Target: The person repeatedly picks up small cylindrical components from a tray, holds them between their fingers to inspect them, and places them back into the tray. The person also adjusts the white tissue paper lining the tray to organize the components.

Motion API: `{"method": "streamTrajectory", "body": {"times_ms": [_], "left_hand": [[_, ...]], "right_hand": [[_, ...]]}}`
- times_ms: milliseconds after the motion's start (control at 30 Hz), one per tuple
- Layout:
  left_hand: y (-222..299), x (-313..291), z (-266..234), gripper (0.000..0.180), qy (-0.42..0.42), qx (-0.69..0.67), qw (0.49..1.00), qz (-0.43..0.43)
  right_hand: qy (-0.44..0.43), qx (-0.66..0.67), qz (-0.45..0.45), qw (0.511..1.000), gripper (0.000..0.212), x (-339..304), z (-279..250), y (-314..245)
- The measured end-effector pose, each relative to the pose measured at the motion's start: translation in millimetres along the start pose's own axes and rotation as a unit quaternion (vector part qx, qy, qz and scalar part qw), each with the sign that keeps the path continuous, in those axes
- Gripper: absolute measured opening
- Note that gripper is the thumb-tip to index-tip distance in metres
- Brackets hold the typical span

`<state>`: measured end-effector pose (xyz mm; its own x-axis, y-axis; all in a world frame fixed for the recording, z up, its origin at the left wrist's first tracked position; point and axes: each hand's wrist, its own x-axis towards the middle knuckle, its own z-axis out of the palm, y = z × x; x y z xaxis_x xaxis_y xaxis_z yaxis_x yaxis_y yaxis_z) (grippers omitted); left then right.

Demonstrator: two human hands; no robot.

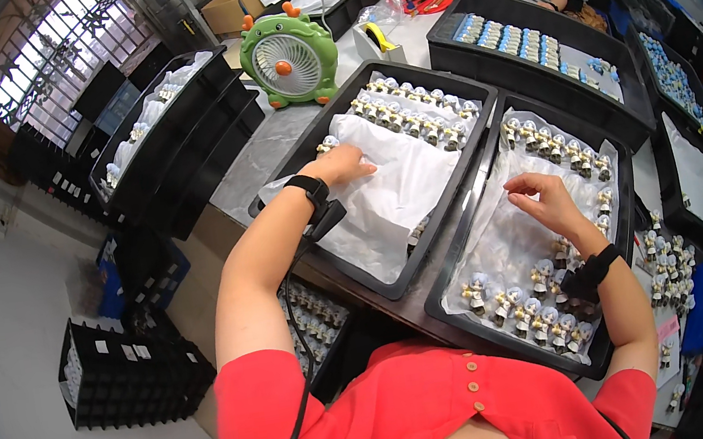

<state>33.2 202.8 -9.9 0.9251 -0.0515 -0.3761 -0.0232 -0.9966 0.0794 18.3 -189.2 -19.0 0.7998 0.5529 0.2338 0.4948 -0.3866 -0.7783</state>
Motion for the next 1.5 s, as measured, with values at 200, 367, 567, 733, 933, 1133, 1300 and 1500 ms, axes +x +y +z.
{"method": "streamTrajectory", "body": {"times_ms": [200,367,567,733,933,1133,1300,1500], "left_hand": [[-9.5,5.6,16.0,0.062,0.024,0.031,0.999,0.021],[-15.0,-1.0,-1.0,0.049,0.036,-0.027,0.999,0.005],[-39.4,-3.9,4.1,0.035,0.164,-0.046,0.984,0.05],[-34.6,-44.1,-14.0,0.037,0.161,-0.098,0.981,0.036],[-44.1,-109.1,-20.8,0.042,0.118,-0.089,0.986,-0.073],[-54.3,-125.7,-9.0,0.04,0.129,-0.048,0.979,-0.153],[-57.7,-119.2,3.6,0.027,0.115,0.04,0.983,-0.134],[-60.6,-110.3,17.3,0.016,0.132,0.06,0.983,-0.115]], "right_hand": [[-0.008,-0.012,-0.007,1.0,0.018,-0.3,-1.5,-5.7],[-0.015,-0.01,-0.001,1.0,0.019,-0.1,-1.4,-3.9],[-0.019,-0.003,0.006,1.0,0.019,1.3,-1.0,-4.9],[-0.015,0.003,0.021,1.0,0.02,0.1,-2.5,-6.5],[-0.082,0.098,0.107,0.986,0.021,8.5,-15.6,-31.2],[-0.216,-0.081,-0.026,0.973,0.025,68.1,2.8,-116.8],[-0.317,-0.125,-0.145,0.929,0.025,64.7,42.0,-119.1],[-0.242,-0.14,-0.001,0.96,0.025,4.6,-13.1,-123.3]]}}
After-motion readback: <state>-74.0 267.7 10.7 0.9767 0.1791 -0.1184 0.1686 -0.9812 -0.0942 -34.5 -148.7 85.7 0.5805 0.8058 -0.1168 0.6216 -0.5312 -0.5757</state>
